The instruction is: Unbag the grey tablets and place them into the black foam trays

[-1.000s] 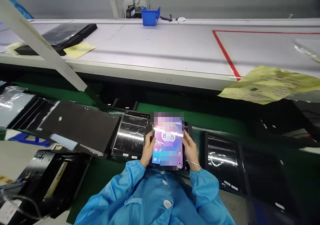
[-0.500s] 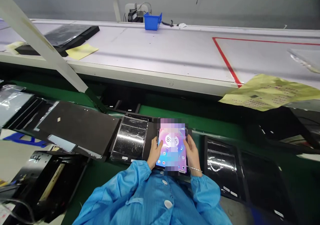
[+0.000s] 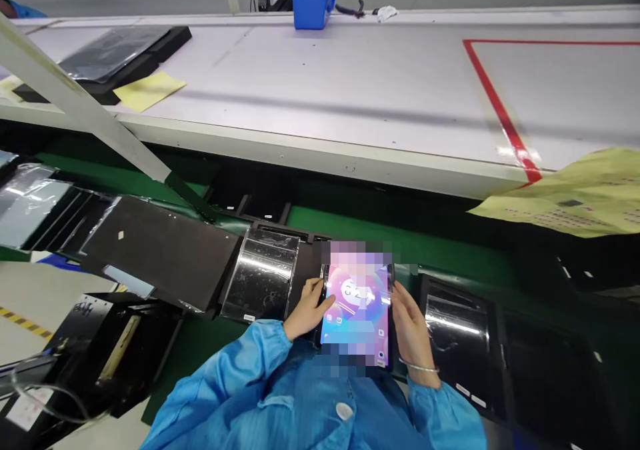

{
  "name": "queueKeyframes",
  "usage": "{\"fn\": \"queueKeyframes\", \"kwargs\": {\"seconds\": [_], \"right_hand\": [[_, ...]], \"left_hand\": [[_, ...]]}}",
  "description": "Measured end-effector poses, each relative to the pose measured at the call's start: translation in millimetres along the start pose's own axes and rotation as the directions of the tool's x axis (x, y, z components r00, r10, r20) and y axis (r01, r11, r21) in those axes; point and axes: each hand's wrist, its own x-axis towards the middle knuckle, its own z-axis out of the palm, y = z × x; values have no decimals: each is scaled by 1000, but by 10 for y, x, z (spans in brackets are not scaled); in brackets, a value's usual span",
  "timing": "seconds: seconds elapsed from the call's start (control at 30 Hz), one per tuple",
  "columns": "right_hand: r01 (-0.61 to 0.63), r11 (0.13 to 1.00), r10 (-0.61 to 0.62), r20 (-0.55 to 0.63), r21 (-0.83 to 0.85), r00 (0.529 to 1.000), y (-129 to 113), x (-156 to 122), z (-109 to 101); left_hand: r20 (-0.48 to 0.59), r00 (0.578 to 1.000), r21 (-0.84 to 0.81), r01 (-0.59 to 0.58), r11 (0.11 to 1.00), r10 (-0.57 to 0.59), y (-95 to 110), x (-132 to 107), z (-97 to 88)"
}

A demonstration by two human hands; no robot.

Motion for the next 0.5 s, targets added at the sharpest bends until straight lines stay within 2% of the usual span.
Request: {"fn": "queueKeyframes", "kwargs": {"seconds": [0.07,0.17,0.27,0.33,0.4,0.5], "right_hand": [[-29,1000,29,0,-4,1000,-22,5,-44],[-89,996,89,-11,-20,996,-48,24,-120],[-126,991,125,-26,-36,992,-64,26,-169],[-148,988,146,-45,-52,988,-80,7,-171],[-187,977,181,-65,-107,981,-106,-21,-153],[-203,947,187,-86,-251,979,-164,-46,-118]], "left_hand": [[-19,1000,6,-15,1000,16,128,227,-238],[-149,988,18,-30,999,32,415,807,-852],[-385,923,34,5,999,9,681,1461,-1597],[-478,878,29,54,998,-34,766,1802,-1948],[-503,861,17,99,995,-77,755,2031,-2095],[-494,863,3,129,992,-111,629,2195,-2063]]}}
